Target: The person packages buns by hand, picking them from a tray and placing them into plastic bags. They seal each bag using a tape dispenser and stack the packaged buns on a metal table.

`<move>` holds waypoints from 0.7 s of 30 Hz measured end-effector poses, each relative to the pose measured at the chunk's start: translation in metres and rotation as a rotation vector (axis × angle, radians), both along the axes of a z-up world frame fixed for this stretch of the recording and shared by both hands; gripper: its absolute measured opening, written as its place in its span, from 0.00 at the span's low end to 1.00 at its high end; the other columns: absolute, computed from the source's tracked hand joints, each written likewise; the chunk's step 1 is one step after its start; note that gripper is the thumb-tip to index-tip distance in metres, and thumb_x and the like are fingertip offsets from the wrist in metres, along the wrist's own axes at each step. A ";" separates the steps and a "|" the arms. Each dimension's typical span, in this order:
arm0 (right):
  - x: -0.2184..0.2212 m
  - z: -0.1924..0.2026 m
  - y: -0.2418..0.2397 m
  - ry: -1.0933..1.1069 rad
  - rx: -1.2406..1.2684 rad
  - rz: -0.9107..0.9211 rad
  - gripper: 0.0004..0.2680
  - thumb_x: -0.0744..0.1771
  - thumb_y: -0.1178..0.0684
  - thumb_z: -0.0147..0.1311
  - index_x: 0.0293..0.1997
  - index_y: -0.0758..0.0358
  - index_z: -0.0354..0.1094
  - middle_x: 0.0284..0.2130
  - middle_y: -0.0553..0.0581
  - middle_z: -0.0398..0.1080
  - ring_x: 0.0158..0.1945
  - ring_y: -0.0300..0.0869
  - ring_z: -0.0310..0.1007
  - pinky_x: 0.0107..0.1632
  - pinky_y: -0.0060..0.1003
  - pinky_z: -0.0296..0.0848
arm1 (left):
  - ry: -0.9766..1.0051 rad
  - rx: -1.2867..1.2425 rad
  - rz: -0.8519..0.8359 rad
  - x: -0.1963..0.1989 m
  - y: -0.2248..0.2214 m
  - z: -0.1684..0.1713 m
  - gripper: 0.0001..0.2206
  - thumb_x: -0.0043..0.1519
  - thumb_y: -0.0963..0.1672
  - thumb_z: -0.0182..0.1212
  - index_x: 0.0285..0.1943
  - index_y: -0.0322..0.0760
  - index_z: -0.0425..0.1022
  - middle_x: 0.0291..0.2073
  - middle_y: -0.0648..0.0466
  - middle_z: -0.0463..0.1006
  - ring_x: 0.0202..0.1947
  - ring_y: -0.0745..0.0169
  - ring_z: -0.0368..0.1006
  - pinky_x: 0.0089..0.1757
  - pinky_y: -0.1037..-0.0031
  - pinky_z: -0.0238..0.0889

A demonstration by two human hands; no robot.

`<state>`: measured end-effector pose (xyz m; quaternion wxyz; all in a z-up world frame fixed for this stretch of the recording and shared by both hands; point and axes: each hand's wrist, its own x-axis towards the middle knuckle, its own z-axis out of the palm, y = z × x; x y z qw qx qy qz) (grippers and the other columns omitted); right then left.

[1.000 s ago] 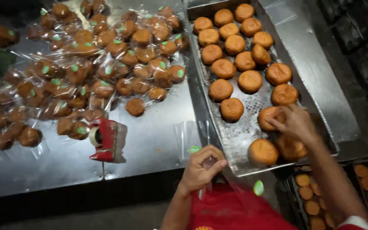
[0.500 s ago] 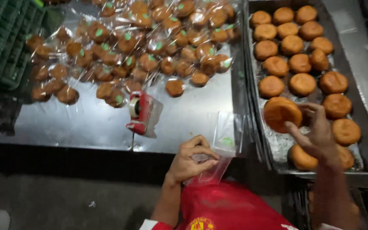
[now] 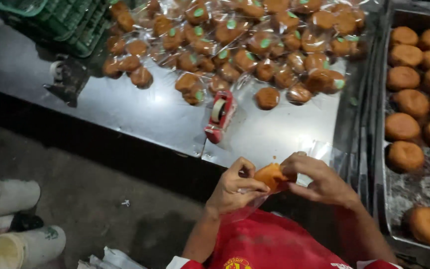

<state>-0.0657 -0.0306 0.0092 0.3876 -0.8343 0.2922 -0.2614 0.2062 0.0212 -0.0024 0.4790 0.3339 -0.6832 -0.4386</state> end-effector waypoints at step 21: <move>0.025 -0.068 -0.102 -0.248 0.120 -0.551 0.08 0.71 0.56 0.53 0.54 0.65 0.70 0.35 0.56 0.75 0.28 0.39 0.74 0.32 0.35 0.74 | 0.760 0.596 0.319 0.034 -0.003 -0.045 0.17 0.56 0.39 0.68 0.54 0.29 0.77 0.45 0.45 0.80 0.40 0.58 0.77 0.44 0.69 0.72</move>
